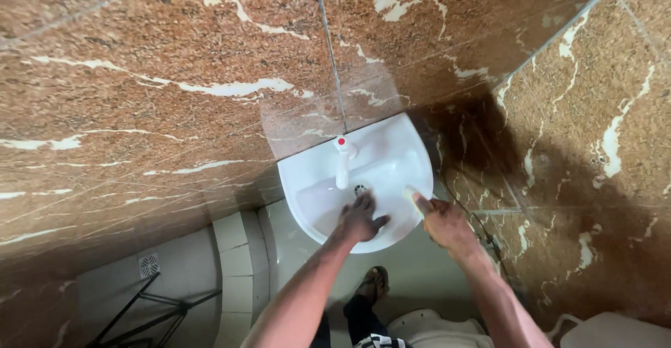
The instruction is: Cleaning a bathroom sink with a toothbrush and detergent powder.
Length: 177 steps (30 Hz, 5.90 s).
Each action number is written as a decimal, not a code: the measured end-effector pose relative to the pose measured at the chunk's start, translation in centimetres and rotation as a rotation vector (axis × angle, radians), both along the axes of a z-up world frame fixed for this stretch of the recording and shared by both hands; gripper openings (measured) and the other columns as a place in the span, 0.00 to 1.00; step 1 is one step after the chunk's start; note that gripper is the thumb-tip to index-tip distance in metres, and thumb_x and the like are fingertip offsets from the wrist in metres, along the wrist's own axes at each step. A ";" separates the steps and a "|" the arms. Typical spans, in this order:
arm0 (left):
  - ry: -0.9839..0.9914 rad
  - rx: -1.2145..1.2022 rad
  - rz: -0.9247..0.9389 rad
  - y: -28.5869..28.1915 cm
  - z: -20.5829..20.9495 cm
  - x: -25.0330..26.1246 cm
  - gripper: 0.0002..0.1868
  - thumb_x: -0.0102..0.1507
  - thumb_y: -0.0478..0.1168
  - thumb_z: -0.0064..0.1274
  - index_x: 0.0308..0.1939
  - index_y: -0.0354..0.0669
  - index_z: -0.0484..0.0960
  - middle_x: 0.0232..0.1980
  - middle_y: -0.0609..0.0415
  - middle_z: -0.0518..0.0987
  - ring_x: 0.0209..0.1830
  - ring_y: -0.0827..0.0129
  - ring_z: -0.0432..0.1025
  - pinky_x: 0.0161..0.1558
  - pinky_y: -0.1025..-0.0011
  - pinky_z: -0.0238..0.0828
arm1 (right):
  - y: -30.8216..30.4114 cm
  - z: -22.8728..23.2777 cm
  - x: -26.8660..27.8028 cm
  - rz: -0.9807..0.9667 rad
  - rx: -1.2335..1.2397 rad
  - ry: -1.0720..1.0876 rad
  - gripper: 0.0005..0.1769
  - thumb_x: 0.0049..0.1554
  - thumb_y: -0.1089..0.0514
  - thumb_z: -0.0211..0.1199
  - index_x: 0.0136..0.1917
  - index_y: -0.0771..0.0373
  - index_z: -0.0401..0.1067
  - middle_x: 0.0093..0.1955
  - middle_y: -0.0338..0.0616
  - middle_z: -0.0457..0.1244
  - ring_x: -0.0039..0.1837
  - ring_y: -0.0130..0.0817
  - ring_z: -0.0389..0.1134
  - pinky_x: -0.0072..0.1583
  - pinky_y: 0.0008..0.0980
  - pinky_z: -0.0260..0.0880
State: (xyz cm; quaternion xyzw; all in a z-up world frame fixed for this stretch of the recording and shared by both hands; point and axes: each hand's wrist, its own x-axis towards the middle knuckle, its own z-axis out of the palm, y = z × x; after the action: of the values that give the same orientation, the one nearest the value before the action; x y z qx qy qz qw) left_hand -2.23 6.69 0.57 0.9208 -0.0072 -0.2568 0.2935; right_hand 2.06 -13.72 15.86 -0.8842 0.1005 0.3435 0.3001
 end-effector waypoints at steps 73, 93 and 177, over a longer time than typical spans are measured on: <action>0.070 0.166 -0.193 6.9 7.6 -7.1 0.44 0.70 0.65 0.36 0.71 0.26 0.64 0.77 0.37 0.62 0.79 0.52 0.54 0.77 0.45 0.43 | 6.2 2.1 -4.3 -0.153 0.149 0.134 0.31 0.57 0.28 0.49 0.57 0.50 0.75 0.31 0.39 0.61 0.27 0.27 0.54 0.29 0.32 0.55; 0.224 0.025 -0.088 -0.2 -0.8 -1.2 0.45 0.69 0.66 0.32 0.79 0.37 0.50 0.82 0.26 0.37 0.83 0.35 0.30 0.78 0.47 0.38 | 0.3 -0.5 0.9 -0.204 0.008 -0.160 0.36 0.59 0.24 0.51 0.48 0.59 0.77 0.29 0.41 0.63 0.30 0.29 0.61 0.33 0.35 0.59; 0.086 0.164 -0.139 4.6 0.9 -5.5 0.22 0.70 0.50 0.38 0.59 0.44 0.80 0.69 0.49 0.73 0.70 0.57 0.65 0.69 0.46 0.60 | 4.2 -3.1 -5.4 -0.191 0.146 0.086 0.32 0.61 0.31 0.52 0.50 0.60 0.79 0.29 0.40 0.63 0.28 0.28 0.56 0.33 0.35 0.56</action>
State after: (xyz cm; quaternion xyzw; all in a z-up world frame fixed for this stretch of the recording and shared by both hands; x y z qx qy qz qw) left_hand -7.74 11.26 1.52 0.9271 -0.0374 -0.3154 0.1988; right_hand -3.30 -9.54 12.72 -0.8308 0.1715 0.3574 0.3906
